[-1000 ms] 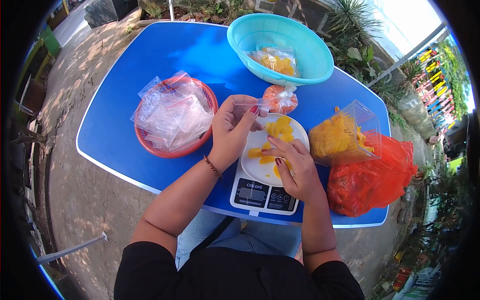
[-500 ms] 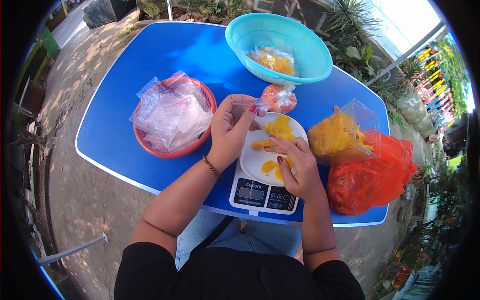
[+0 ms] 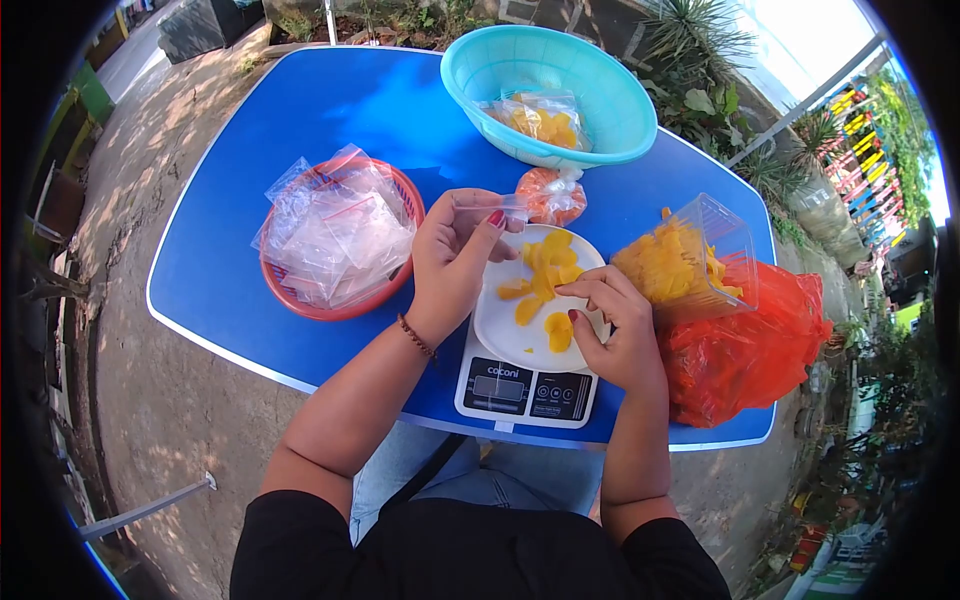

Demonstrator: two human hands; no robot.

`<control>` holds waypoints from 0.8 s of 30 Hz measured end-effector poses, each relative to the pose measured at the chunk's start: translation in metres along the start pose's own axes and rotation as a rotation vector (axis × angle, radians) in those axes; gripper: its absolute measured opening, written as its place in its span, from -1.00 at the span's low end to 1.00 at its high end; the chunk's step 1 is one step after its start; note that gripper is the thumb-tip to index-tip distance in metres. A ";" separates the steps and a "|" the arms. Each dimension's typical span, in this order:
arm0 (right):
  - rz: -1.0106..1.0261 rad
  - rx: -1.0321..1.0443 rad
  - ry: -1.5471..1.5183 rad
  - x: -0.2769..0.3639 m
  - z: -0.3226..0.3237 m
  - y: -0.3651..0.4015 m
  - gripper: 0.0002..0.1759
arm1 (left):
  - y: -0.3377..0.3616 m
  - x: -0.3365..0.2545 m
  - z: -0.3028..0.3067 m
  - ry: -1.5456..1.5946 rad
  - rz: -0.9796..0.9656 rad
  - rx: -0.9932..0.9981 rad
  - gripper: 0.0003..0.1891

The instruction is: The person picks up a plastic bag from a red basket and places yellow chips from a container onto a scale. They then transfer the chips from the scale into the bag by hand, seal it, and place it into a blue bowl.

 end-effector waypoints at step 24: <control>0.269 -0.195 0.134 0.004 0.009 -0.003 -0.83 | 0.007 -0.013 -0.008 -0.279 -0.194 0.076 -0.82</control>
Point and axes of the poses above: each hand's wrist, its own y-axis away from the middle knuckle, its own z-axis out of the back of the hand, x = y × z, the point moved 5 cm from there along -y, towards the middle knuckle, and after that the axes turned 4 degrees about -x, right-handed, at the moved point
